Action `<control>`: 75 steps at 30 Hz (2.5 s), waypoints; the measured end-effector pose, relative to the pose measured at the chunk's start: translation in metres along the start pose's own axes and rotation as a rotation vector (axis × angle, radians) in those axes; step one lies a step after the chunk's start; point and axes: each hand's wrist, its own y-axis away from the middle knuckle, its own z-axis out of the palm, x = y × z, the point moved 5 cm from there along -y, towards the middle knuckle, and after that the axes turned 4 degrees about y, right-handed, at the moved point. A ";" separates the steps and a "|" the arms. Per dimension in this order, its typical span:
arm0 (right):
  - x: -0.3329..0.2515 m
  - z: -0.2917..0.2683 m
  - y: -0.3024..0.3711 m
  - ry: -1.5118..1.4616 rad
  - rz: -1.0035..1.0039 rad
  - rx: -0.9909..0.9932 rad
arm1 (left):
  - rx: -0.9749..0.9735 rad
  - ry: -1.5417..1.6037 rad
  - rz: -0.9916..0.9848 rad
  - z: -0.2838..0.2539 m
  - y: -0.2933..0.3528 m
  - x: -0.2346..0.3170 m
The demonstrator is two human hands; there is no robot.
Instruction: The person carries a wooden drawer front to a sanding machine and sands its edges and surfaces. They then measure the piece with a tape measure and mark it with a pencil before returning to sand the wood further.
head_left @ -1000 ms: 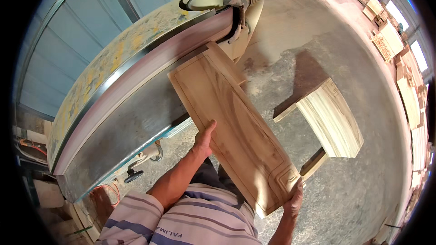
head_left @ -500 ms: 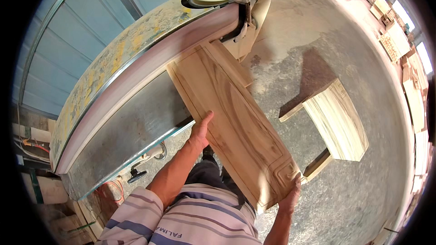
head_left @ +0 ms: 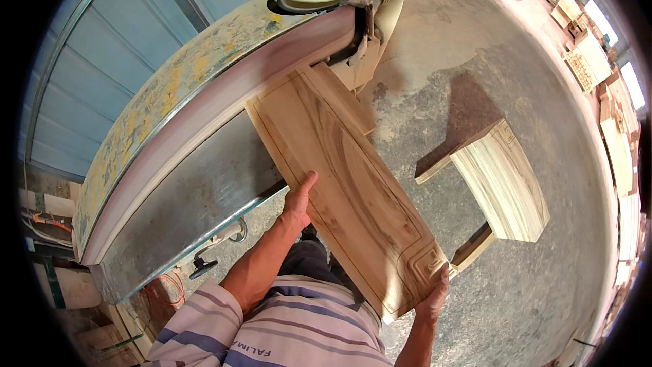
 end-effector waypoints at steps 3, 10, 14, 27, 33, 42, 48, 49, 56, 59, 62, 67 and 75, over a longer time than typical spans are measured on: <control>-0.002 0.002 0.002 0.031 0.051 0.131 | 0.016 0.002 0.000 0.001 0.001 0.000; -0.006 0.007 0.006 0.060 0.011 0.121 | -0.039 0.012 0.014 -0.001 -0.004 -0.003; -0.004 0.002 0.005 0.051 0.013 0.099 | -0.024 -0.016 0.003 -0.004 -0.008 -0.004; -0.008 -0.026 0.014 0.045 -0.009 0.034 | 0.055 -0.109 0.038 0.012 0.030 -0.016; 0.005 -0.054 0.003 0.053 -0.046 0.112 | 0.012 -0.045 -0.016 0.004 0.020 -0.024; 0.004 -0.018 0.001 0.001 0.085 0.068 | 0.060 -0.038 -0.039 -0.004 0.000 -0.006; 0.010 -0.022 -0.003 0.069 -0.015 0.112 | 0.040 -0.043 -0.030 -0.005 -0.002 0.000; 0.010 -0.022 -0.004 0.070 -0.006 0.102 | 0.031 -0.034 -0.017 -0.004 -0.002 -0.001; 0.010 -0.025 -0.005 0.099 -0.007 0.156 | 0.021 -0.048 -0.007 0.011 0.012 0.004; 0.010 -0.025 -0.005 0.095 -0.046 0.184 | 0.021 -0.059 -0.006 0.010 0.010 0.003; 0.002 -0.011 -0.001 0.082 -0.046 0.110 | 0.053 -0.085 -0.015 0.002 0.005 0.002; 0.005 -0.018 -0.005 0.050 -0.010 0.146 | -0.032 -0.078 0.008 0.005 0.004 0.001; 0.006 -0.026 -0.001 -0.015 -0.104 0.208 | -0.060 -0.048 0.020 0.007 -0.001 -0.001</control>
